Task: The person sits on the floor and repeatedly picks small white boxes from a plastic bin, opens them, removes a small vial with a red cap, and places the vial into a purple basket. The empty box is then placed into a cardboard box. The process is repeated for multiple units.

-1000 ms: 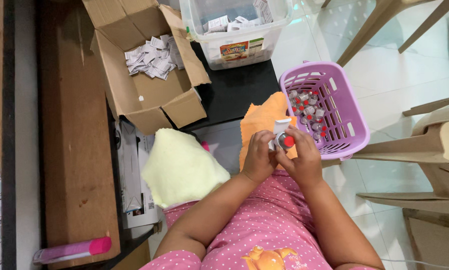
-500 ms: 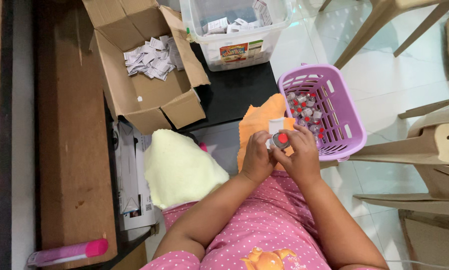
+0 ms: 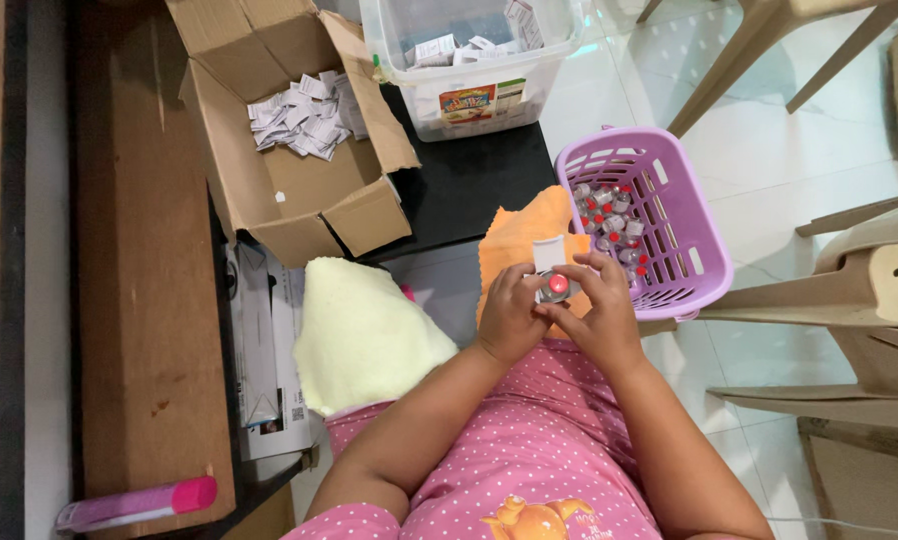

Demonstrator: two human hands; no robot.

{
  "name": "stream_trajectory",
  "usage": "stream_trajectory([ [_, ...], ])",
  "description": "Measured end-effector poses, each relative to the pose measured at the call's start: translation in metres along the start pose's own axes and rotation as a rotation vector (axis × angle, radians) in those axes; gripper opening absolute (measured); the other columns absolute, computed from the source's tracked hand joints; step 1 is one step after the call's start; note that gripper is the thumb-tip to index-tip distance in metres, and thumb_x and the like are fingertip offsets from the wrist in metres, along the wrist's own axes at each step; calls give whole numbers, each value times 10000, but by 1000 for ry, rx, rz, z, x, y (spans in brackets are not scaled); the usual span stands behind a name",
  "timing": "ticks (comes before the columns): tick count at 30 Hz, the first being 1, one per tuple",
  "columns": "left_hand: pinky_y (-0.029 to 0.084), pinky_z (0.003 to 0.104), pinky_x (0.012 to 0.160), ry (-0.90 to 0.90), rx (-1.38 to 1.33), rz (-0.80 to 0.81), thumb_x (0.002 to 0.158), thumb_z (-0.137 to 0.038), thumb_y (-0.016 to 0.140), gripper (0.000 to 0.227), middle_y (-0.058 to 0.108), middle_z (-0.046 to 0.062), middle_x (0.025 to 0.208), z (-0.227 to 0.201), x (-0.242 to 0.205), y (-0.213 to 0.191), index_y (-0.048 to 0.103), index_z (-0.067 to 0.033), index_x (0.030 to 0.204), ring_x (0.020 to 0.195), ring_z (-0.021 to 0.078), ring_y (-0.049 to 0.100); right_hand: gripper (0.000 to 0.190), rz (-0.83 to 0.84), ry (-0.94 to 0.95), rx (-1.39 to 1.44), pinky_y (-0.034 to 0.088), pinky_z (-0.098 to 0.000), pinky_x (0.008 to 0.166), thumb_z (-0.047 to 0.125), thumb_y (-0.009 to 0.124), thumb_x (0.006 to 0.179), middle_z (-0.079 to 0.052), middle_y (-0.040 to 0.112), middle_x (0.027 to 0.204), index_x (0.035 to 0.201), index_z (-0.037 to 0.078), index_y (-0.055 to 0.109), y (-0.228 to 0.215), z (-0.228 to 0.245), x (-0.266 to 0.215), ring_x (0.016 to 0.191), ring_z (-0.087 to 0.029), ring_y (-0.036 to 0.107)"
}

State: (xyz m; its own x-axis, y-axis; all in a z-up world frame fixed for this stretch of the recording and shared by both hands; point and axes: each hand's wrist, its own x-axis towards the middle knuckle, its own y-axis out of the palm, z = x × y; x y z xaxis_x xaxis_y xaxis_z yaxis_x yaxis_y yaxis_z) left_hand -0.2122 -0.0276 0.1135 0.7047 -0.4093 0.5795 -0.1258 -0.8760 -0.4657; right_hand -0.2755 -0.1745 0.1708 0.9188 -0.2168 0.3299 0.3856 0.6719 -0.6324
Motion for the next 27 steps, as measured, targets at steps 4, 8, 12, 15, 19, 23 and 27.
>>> stream_trajectory([
  [4, 496, 515, 933, -9, 20, 25, 797, -153, 811, 473, 596, 181, 1191, -2, 3, -5, 520, -101, 1166, 1078, 422, 613, 507, -14, -89, -134, 413, -527, 1075, 330, 915, 679, -191, 567, 1337, 1096, 109, 730, -6, 7, 7, 1309, -429, 492],
  [8, 489, 521, 952, 19, 10, 35, 760, -122, 754, 483, 597, 184, 1176, 0, 0, -5, 510, -91, 1176, 1092, 429, 614, 488, 106, -129, -341, 385, -556, 1066, 430, 896, 657, -156, 585, 1325, 1017, 129, 761, -18, 18, 21, 1312, -428, 488],
  [12, 487, 514, 999, -37, -50, 27, 849, -132, 749, 554, 609, 194, 1229, 8, -7, -1, 453, -47, 1310, 1120, 438, 609, 507, 234, -156, -453, 386, -530, 1025, 514, 854, 710, -164, 581, 1385, 1002, 111, 758, -27, 20, 32, 1308, -403, 490],
  [15, 493, 504, 993, -121, -123, 26, 858, -194, 798, 608, 623, 180, 1227, 10, -7, -2, 430, -39, 1316, 1123, 421, 623, 482, 214, -184, -322, 408, -493, 1036, 475, 825, 750, -199, 570, 1437, 1063, 124, 719, -28, 9, 30, 1314, -398, 516],
  [19, 499, 493, 1000, -46, -102, 19, 871, -230, 834, 610, 627, 161, 1228, 8, 0, -7, 454, -63, 1318, 1133, 398, 633, 486, 45, 32, 321, 451, -395, 1051, 357, 667, 940, -175, 600, 1382, 1299, 44, 575, -14, -29, 12, 1278, -305, 570],
  [23, 522, 447, 978, 57, 59, 96, 835, -205, 845, 520, 650, 133, 1225, 2, 1, -13, 572, -182, 1277, 1120, 348, 653, 247, -2, 245, 786, 477, -323, 1088, 140, 483, 1142, -114, 638, 1286, 1349, 41, 574, 18, -70, 4, 1216, -164, 616],
  [27, 525, 449, 978, -31, 19, 87, 841, -241, 854, 552, 656, 142, 1218, 1, 5, -11, 528, -141, 1274, 1116, 354, 651, 422, 104, 229, 988, 469, -301, 1004, 18, 596, 1025, -85, 598, 1239, 1420, 86, 465, 35, -75, 5, 1142, -137, 570],
])
